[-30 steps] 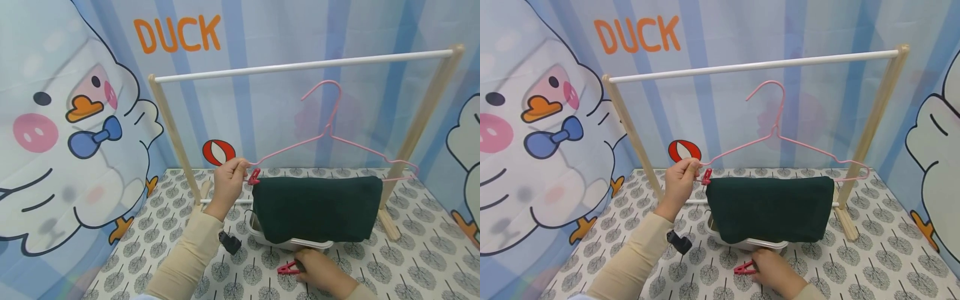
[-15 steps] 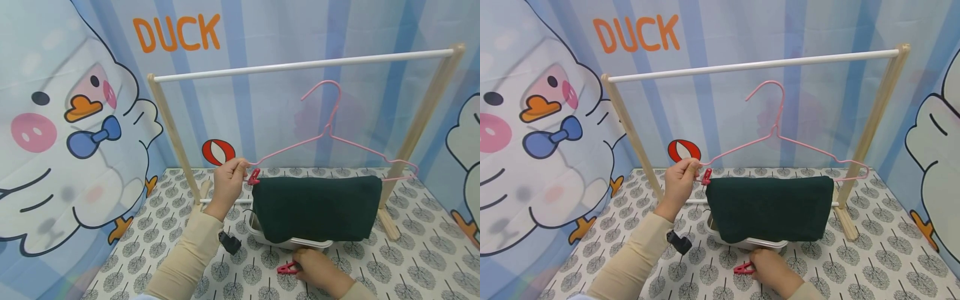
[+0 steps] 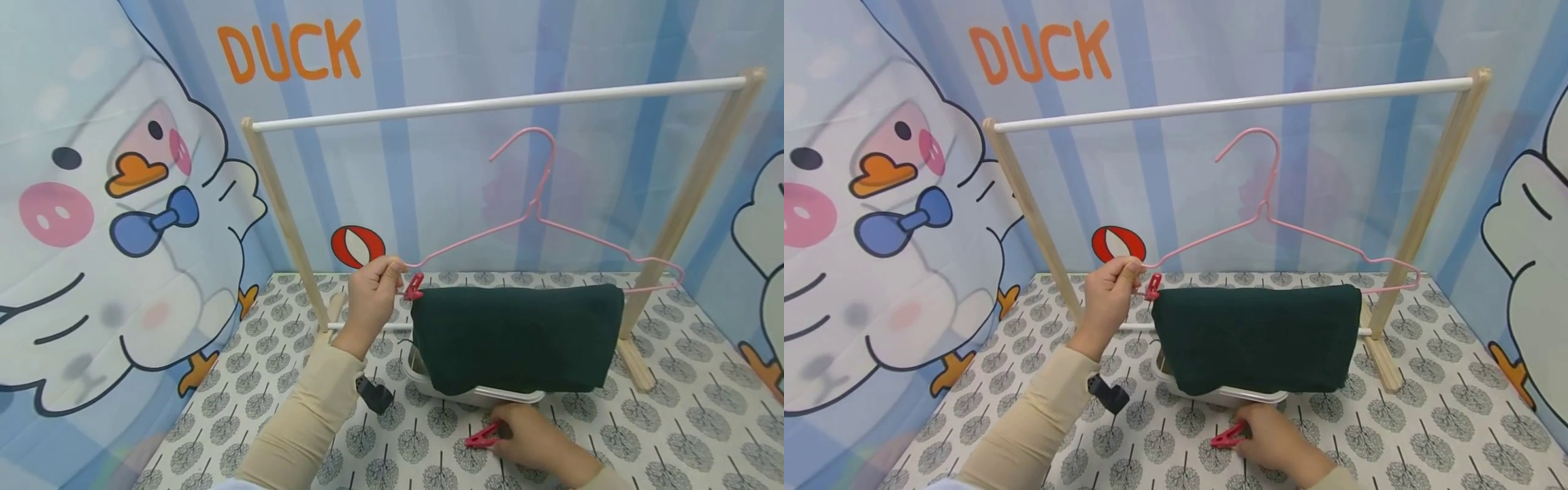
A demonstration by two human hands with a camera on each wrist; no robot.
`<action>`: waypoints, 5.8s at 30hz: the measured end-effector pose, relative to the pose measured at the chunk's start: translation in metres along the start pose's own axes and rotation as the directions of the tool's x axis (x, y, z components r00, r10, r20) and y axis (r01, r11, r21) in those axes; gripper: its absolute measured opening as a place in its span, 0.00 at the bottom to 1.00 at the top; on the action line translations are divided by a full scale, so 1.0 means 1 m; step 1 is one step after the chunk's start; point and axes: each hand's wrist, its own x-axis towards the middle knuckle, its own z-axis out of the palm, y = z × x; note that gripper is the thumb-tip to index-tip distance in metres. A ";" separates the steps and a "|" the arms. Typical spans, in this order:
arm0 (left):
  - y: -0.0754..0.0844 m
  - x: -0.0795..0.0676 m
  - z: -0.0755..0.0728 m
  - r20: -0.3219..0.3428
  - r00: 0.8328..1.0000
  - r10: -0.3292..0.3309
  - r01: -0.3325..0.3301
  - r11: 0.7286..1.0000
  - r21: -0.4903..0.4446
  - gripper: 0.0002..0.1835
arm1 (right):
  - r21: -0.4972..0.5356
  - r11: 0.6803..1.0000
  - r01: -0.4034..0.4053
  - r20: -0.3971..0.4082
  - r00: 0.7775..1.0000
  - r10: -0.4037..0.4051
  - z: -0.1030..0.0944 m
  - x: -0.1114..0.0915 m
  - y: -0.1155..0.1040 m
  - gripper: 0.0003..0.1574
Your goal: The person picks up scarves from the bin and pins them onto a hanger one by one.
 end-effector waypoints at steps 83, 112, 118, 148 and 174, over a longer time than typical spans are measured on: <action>0.034 0.000 -0.011 -0.009 1.000 -0.004 0.003 0.999 -0.032 0.07 | -0.613 0.789 -0.036 -0.450 0.837 -0.311 -0.225 -0.038 -0.007 0.10; 0.001 -0.005 -0.011 -0.019 0.998 -0.058 0.056 0.995 -0.089 0.11 | -0.429 0.899 -0.088 -0.716 0.640 -0.279 -0.230 -0.061 0.003 0.26; -0.005 -0.005 -0.011 -0.033 0.998 -0.062 0.059 0.993 -0.102 0.10 | -0.372 0.926 -0.069 -0.704 0.671 -0.232 -0.239 -0.058 0.013 0.23; -0.020 -0.021 -0.012 0.043 0.986 -0.163 0.166 0.982 -0.087 0.12 | 0.007 0.997 0.073 -0.642 0.765 -0.052 -0.211 -0.048 0.024 0.09; -0.031 0.004 -0.036 -0.189 0.940 -0.284 0.279 0.959 -0.055 0.14 | 0.098 0.995 0.011 -0.692 0.719 0.061 -0.211 -0.054 0.022 0.10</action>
